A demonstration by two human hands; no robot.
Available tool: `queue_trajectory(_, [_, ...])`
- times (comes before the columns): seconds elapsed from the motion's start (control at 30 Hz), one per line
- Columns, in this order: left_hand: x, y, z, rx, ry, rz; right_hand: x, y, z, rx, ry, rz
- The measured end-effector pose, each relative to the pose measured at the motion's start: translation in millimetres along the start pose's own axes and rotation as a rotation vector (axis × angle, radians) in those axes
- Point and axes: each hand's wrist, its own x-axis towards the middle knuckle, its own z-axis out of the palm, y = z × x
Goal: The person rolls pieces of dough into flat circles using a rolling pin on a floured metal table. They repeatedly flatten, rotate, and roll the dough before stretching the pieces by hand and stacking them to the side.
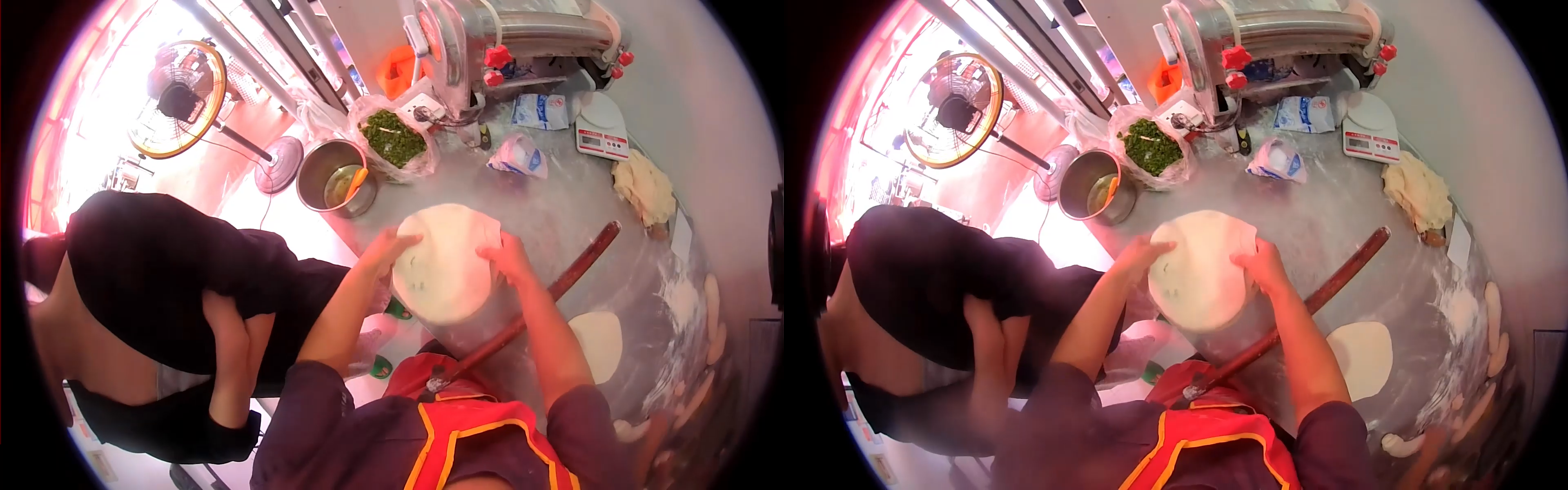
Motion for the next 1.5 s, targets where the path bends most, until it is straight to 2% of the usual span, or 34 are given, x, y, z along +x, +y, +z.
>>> queue_trajectory(0.07, [15,31,8,0.213,0.085,0.036,14,-8,-6,-0.055,0.071,-0.028])
queue_trajectory(0.13, [48,26,10,0.342,0.224,0.331,30,-7,-22,-0.186,0.141,-0.016])
queue_trajectory(0.17, [61,21,11,0.404,0.293,0.487,24,-4,-30,-0.344,0.255,-0.192])
queue_trajectory(0.23, [43,12,24,0.75,0.565,0.923,-10,-11,-48,-0.669,0.48,-0.533])
queue_trajectory(0.27, [27,3,35,0.918,0.692,1.144,-32,-12,-66,-0.685,0.486,-0.603])
queue_trajectory(0.3, [-9,-5,54,0.791,0.423,0.918,-54,-6,-89,-0.703,0.496,-0.669])
queue_trajectory(0.37, [-54,-63,78,0.768,0.011,0.865,-108,31,-133,-0.801,0.7,-0.591])
queue_trajectory(0.4, [-98,-66,97,0.873,-0.138,0.547,-133,49,-149,-0.858,0.805,-0.542])
queue_trajectory(0.43, [-126,-85,115,0.99,-0.082,0.72,-156,70,-157,-0.938,0.824,-0.469])
queue_trajectory(0.53, [-157,-137,141,1.072,-0.086,0.707,-198,139,-182,-1.167,0.874,-0.253])
queue_trajectory(0.63, [-158,-140,157,1.081,-0.138,0.461,-211,162,-198,-1.287,0.859,-0.133])
queue_trajectory(0.67, [-158,-139,157,1.093,-0.13,0.358,-209,161,-197,-1.274,0.834,-0.129])
queue_trajectory(0.77, [-161,-144,152,1.057,0.0,0.452,-205,163,-202,-1.265,0.786,-0.172])
queue_trajectory(0.87, [-179,-157,139,1.196,-0.098,0.431,-222,163,-204,-1.165,0.762,-0.29])
queue_trajectory(0.97, [-205,-180,145,1.194,-0.308,0.677,-269,149,-206,-0.934,0.825,-0.428])
queue_trajectory(1.0, [-212,-181,153,1.15,-0.381,0.541,-283,146,-209,-0.867,0.838,-0.469])
queue_trajectory(1.07, [-229,-181,165,1.054,-0.526,0.258,-308,155,-212,-1.038,0.748,-0.451])
queue_trajectory(1.1, [-229,-191,160,1.008,-0.569,0.257,-312,158,-214,-1.129,0.663,-0.364])
queue_trajectory(1.13, [-224,-201,154,0.962,-0.609,0.26,-310,156,-216,-1.215,0.579,-0.279])
queue_trajectory(1.17, [-215,-208,148,0.915,-0.646,0.265,-295,152,-221,-1.179,0.55,-0.335])
queue_trajectory(1.23, [-209,-193,134,0.976,-0.541,0.225,-246,134,-220,-1.092,0.482,-0.433])
queue_trajectory(1.27, [-205,-182,127,1.007,-0.481,0.21,-216,131,-218,-1.136,0.525,-0.653])
queue_trajectory(1.3, [-197,-170,120,1.04,-0.424,0.246,-178,121,-208,-1.257,0.57,-0.661])
queue_trajectory(1.33, [-190,-159,112,1.073,-0.364,0.279,-145,99,-195,-1.217,0.598,-0.592])
queue_trajectory(1.37, [-185,-151,107,1.105,-0.303,0.309,-111,81,-187,-1.174,0.61,-0.607])
queue_trajectory(1.47, [-170,-134,100,1.179,-0.265,0.224,-69,53,-178,-0.885,0.549,-0.769])
queue_trajectory(1.5, [-169,-138,99,1.171,-0.288,0.392,-85,61,-180,-0.88,0.55,-0.768])
